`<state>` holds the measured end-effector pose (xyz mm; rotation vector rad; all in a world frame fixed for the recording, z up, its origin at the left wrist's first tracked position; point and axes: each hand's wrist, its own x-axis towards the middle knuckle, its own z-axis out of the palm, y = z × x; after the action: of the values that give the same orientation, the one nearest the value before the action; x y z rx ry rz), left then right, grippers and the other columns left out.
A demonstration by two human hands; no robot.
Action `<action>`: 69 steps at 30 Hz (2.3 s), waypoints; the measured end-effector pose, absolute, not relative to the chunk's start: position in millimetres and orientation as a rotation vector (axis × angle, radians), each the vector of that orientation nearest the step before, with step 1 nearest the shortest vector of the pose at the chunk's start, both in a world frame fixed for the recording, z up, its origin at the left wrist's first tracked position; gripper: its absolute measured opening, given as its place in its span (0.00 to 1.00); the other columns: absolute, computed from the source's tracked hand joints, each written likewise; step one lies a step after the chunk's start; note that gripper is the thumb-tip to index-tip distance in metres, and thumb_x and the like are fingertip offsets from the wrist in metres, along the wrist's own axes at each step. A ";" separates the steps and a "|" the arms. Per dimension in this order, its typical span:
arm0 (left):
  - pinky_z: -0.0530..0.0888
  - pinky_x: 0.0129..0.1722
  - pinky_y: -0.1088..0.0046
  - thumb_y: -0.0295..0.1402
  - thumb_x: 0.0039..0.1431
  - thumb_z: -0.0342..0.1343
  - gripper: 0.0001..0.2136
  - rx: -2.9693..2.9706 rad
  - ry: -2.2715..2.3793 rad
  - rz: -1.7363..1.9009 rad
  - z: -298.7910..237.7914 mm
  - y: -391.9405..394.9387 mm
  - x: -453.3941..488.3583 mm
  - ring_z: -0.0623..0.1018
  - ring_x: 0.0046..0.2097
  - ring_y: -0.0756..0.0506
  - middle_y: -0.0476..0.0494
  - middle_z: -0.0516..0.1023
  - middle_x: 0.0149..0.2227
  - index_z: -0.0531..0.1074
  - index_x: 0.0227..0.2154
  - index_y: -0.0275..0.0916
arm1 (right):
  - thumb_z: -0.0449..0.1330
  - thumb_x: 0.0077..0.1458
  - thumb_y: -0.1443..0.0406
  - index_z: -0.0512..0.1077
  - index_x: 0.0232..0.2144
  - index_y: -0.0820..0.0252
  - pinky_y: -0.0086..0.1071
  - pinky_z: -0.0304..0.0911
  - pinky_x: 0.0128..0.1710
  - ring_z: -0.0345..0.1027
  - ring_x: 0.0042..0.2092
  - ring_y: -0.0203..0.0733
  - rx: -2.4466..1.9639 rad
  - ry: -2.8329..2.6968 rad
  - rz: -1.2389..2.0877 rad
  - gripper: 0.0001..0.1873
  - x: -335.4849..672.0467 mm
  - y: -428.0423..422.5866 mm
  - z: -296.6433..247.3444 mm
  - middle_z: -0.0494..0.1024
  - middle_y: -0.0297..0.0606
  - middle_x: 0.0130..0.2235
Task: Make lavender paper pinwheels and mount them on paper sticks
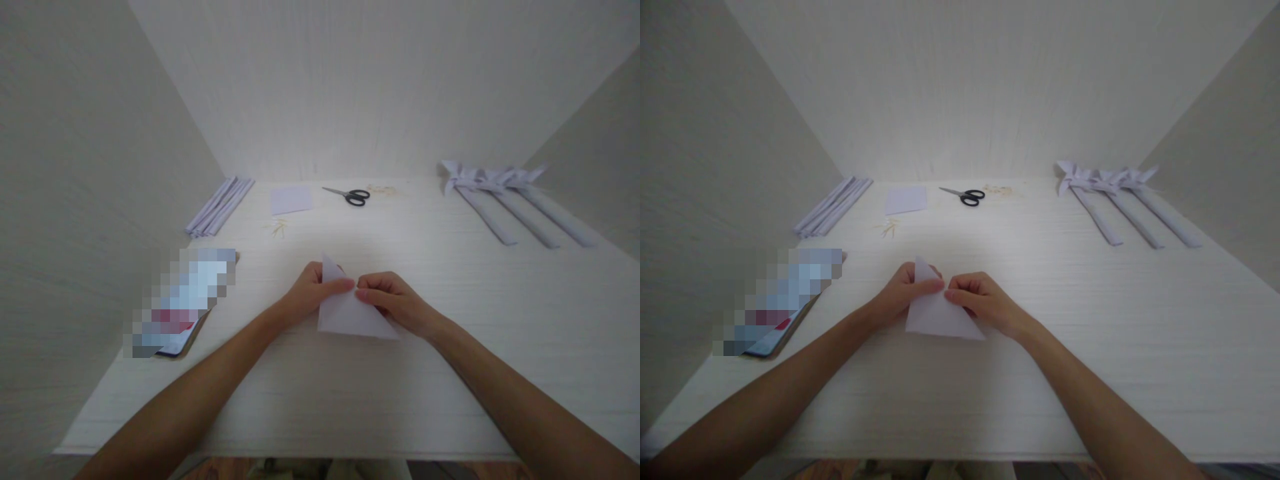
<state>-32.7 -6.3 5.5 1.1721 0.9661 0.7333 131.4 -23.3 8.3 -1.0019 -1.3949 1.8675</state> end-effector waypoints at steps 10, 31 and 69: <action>0.58 0.16 0.79 0.37 0.39 0.59 0.13 0.968 0.958 0.833 5.1 -12.1 -24.6 0.64 0.17 0.56 0.51 0.66 0.15 0.65 0.14 0.33 | 0.58 0.42 0.61 0.60 0.15 0.62 0.23 0.40 0.14 0.47 0.16 0.25 -1.004 -1.283 1.861 0.13 128.0 -20.4 8.0 0.56 0.25 0.15; 0.64 0.21 0.77 0.38 0.38 0.59 0.12 0.864 1.147 1.287 -2.9 -1.2 -28.1 0.67 0.20 0.54 0.50 0.69 0.17 0.67 0.16 0.33 | 0.60 0.41 0.59 0.66 0.23 0.61 0.24 0.47 0.16 0.54 0.18 0.28 -1.167 -1.321 1.289 0.10 134.1 -12.3 2.2 0.65 0.29 0.18; 0.52 0.18 0.80 0.34 0.46 0.52 0.12 1.399 0.868 0.691 5.8 -11.0 -25.3 0.57 0.18 0.57 0.56 0.58 0.14 0.61 0.14 0.34 | 0.62 0.38 0.60 0.57 0.08 0.59 0.24 0.41 0.10 0.47 0.12 0.27 -1.208 -0.796 1.195 0.19 147.9 -2.6 13.9 0.57 0.26 0.10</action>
<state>-25.3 -11.0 5.8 1.3988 0.8678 0.6905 147.9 -2.6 13.9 -1.2077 -0.7955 1.1948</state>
